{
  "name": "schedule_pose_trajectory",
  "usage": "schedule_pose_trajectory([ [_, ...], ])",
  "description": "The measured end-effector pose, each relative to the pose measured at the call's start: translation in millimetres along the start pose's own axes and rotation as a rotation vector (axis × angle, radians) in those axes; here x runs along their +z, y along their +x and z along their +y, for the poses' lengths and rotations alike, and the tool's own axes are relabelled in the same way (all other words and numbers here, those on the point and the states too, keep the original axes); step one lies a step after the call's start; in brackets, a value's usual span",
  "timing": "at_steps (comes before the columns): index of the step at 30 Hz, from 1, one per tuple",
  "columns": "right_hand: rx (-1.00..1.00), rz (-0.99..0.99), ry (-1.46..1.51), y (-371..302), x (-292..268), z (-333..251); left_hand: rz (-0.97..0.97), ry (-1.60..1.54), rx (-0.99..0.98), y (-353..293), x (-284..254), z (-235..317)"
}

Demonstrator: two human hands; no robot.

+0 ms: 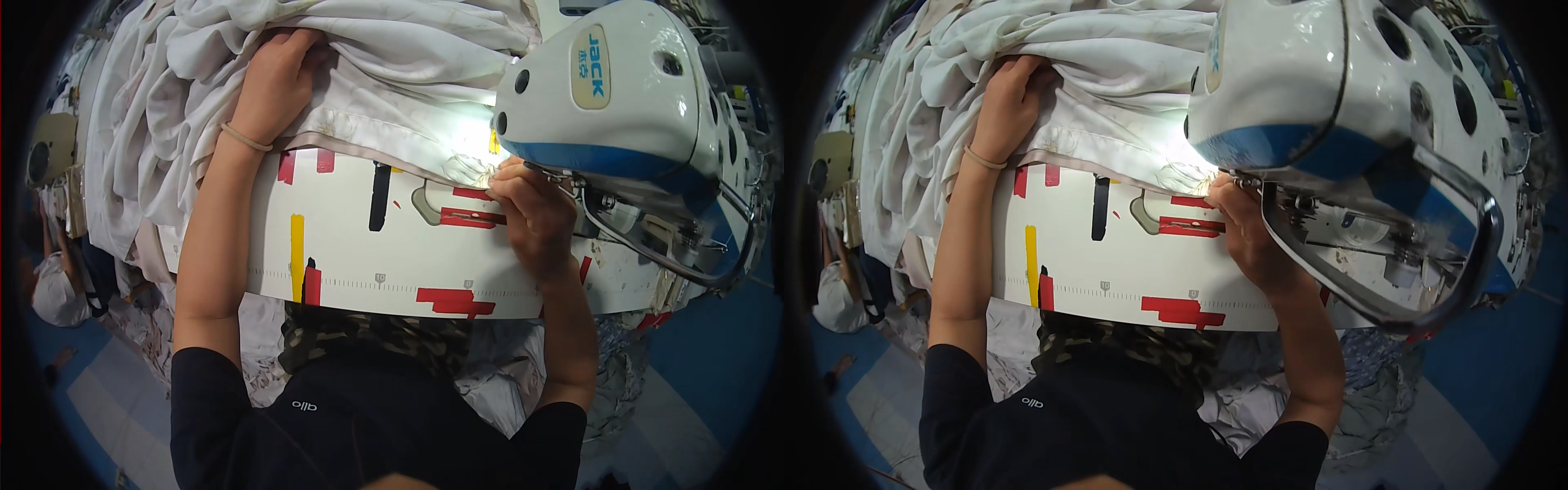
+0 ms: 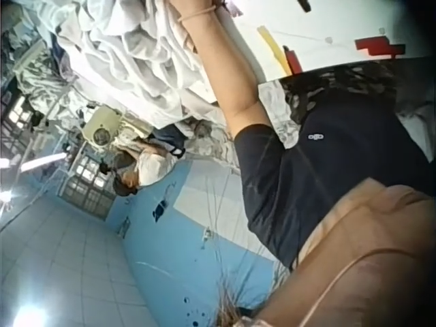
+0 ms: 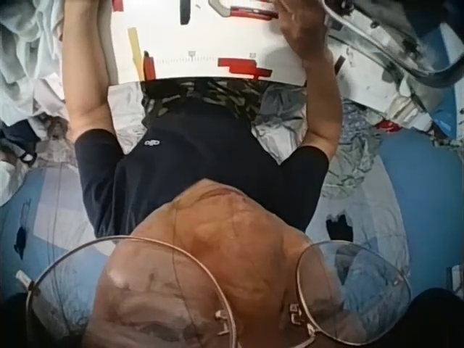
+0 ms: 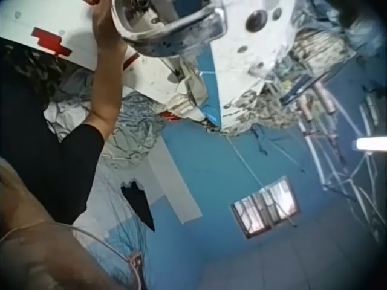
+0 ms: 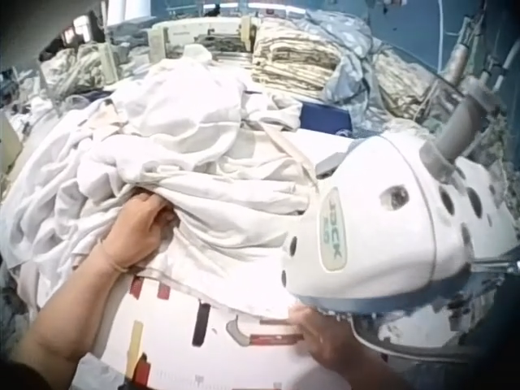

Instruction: Sewing pieces of white fabric together using an industrial sewing machine to assemble pillows or pillowcases.

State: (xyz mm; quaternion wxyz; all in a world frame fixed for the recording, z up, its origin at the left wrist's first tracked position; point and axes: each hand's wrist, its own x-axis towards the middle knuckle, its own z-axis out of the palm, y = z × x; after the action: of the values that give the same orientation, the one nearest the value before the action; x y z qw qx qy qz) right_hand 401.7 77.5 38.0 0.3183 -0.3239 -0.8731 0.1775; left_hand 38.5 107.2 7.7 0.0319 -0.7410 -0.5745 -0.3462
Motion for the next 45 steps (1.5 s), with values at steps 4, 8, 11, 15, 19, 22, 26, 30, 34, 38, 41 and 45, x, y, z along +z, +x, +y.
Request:
schedule_pose_trajectory([
  [4,0.055,0.002,0.01,-3,5,5,0.158,-0.005,0.189,16,-13,30],
  [8,0.054,0.044,-0.054,-9,0,8,-0.023,0.21,0.227,47,25,10],
  [11,0.035,0.049,-0.044,1,13,4,-0.276,0.54,-0.124,86,27,-81],
  [15,0.078,0.008,-0.061,-4,5,2,-0.001,0.434,0.0,107,6,14],
  [19,0.043,0.002,-0.062,-10,3,8,-0.021,-0.324,0.031,34,11,132],
  [22,0.034,0.017,-0.138,-18,-7,-6,-0.214,-0.434,0.069,-7,21,164],
  [26,0.322,0.292,-0.483,-50,-37,-5,-0.36,-0.382,0.225,-10,13,146],
  [30,0.537,0.344,-0.435,-76,-49,17,-0.353,-0.339,0.324,-7,11,151],
  [34,0.505,0.204,-0.626,-76,-56,24,-0.326,-0.432,0.357,-11,16,150],
  [38,0.292,0.345,-0.658,-60,-57,-16,-0.317,-0.681,0.138,-10,2,154],
  [41,0.25,0.093,-0.254,-46,-52,-44,-0.394,-0.883,0.014,-2,-15,164],
  [45,0.253,0.044,0.032,-18,-26,-50,-0.549,-0.994,-0.037,-8,-9,157],
])
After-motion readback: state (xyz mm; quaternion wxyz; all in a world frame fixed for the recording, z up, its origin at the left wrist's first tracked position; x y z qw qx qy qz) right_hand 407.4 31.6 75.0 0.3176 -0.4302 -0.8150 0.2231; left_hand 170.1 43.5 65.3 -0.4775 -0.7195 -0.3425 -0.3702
